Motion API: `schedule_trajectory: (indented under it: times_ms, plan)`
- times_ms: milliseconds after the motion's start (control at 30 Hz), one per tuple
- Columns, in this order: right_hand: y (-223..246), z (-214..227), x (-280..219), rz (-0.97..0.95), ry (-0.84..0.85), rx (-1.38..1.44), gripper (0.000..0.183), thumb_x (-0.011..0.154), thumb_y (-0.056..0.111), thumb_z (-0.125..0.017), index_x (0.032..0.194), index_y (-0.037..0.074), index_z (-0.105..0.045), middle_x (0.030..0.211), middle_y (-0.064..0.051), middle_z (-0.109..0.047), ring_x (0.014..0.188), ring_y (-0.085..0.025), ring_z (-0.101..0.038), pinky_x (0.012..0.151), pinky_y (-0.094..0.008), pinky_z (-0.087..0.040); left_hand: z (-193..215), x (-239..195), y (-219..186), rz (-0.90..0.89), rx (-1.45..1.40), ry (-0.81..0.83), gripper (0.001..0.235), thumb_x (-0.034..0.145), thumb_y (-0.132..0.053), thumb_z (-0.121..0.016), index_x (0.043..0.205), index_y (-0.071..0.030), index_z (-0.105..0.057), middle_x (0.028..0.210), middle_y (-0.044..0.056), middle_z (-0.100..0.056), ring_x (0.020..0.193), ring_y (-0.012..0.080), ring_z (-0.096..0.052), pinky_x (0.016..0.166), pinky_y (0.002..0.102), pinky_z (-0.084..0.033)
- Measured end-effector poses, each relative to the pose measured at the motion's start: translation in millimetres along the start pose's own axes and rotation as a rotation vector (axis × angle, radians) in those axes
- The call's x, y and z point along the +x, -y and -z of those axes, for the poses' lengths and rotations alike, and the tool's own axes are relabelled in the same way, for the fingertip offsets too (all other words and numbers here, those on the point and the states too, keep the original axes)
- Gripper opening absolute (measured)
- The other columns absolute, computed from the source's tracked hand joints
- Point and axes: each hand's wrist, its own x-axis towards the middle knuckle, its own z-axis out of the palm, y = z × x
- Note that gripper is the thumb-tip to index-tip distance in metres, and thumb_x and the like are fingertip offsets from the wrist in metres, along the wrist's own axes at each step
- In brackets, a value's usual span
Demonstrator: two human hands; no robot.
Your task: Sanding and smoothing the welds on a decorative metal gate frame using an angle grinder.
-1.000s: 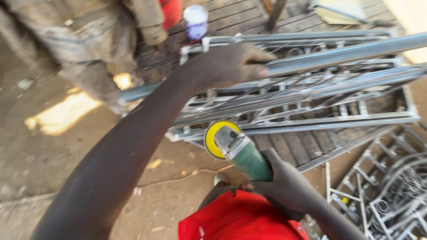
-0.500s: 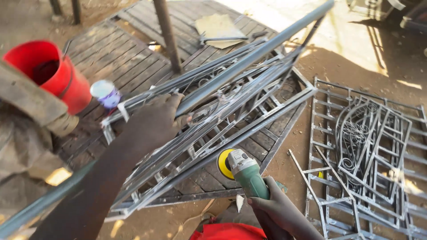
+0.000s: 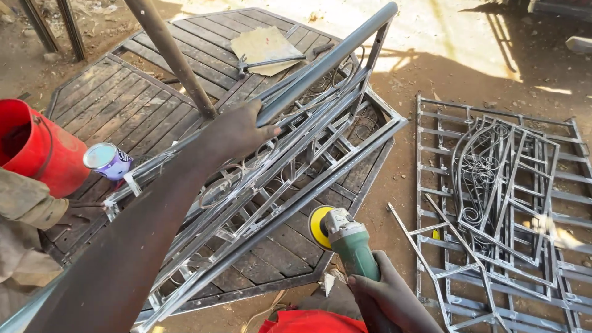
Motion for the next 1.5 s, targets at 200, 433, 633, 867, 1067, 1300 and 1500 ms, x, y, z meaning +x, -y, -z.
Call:
schedule_trajectory:
  times_ms: [200, 433, 633, 867, 1067, 1300, 1500]
  plan:
    - [-20.5, 44.0, 40.2, -0.046, 0.031, 0.297, 0.054, 0.081, 0.0, -0.076, 0.132, 0.001, -0.058, 0.095, -0.022, -0.062, 0.081, -0.027, -0.057, 0.071, -0.037, -0.047, 3.6, 48.1, -51.7, 0.068, 0.008, 0.174, 0.094, 0.09, -0.052, -0.065, 0.164, -0.012, -0.024, 0.154, 0.012, -0.05, 0.133, 0.0298, -0.055, 0.113, 0.047, -0.041]
    - [-23.6, 86.3, 63.8, -0.071, 0.079, 0.355, 0.065, 0.079, 0.0, -0.076, 0.14, 0.004, -0.056, 0.097, -0.021, -0.059, 0.083, -0.026, -0.055, 0.073, -0.037, -0.045, -16.4, 35.3, -71.3, 0.112, -0.604, 0.411, 0.021, 0.091, -0.004, -0.065, 0.108, -0.005, -0.053, 0.092, 0.014, -0.06, 0.07, 0.0229, -0.061, 0.068, 0.036, -0.06]
    - [-12.3, 118.2, 78.6, -0.101, 0.011, -0.064, 0.042, 0.08, 0.016, -0.081, 0.115, 0.004, -0.062, 0.09, -0.015, -0.061, 0.081, -0.022, -0.057, 0.074, -0.036, -0.047, -16.6, -8.6, -96.7, 0.301, -0.278, 0.306, 0.093, 0.087, -0.035, -0.071, 0.163, -0.016, -0.022, 0.144, 0.011, -0.059, 0.125, 0.0237, -0.062, 0.109, 0.044, -0.048]
    - [16.9, 124.5, 93.3, -0.073, 0.081, 0.013, 0.039, 0.085, 0.01, -0.077, 0.114, -0.001, -0.053, 0.089, -0.024, -0.059, 0.069, -0.032, -0.06, 0.061, -0.043, -0.051, -3.1, -58.4, -44.7, 0.429, -0.313, 0.171, 0.046, 0.091, -0.023, -0.067, 0.133, -0.01, -0.055, 0.082, 0.011, -0.062, 0.068, 0.0208, -0.057, 0.063, 0.036, -0.052]
    - [34.0, 116.8, 107.4, -0.088, 0.126, 0.045, 0.043, 0.085, 0.003, -0.074, 0.123, -0.004, -0.055, 0.093, -0.028, -0.059, 0.076, -0.036, -0.059, 0.069, -0.049, -0.053, -6.7, -111.1, -4.3, 0.559, -0.442, 0.088, 0.065, 0.087, -0.02, -0.075, 0.146, -0.011, -0.048, 0.087, 0.014, -0.07, 0.07, 0.0235, -0.061, 0.064, 0.038, -0.051]
    - [43.4, 102.0, 110.5, -0.132, 0.165, 0.033, 0.043, 0.086, 0.002, -0.072, 0.123, -0.003, -0.052, 0.092, -0.033, -0.06, 0.07, -0.046, -0.061, 0.065, -0.049, -0.049, -17.9, -205.9, 39.1, 0.537, -0.439, -0.174, 0.026, 0.082, -0.028, -0.086, 0.082, -0.009, -0.068, 0.066, 0.009, -0.064, 0.058, 0.0231, -0.058, 0.063, 0.037, -0.045]
    - [54.9, 80.6, 108.9, -0.145, 0.186, -0.051, 0.04, 0.088, 0.004, -0.072, 0.121, -0.004, -0.05, 0.093, -0.031, -0.056, 0.07, -0.044, -0.058, 0.064, -0.05, -0.05, -92.9, -312.4, 86.4, 0.773, -0.773, -0.673, 0.036, 0.068, -0.001, -0.09, 0.104, 0.007, -0.086, 0.064, 0.024, -0.068, 0.058, 0.0297, -0.056, 0.053, 0.04, -0.04]
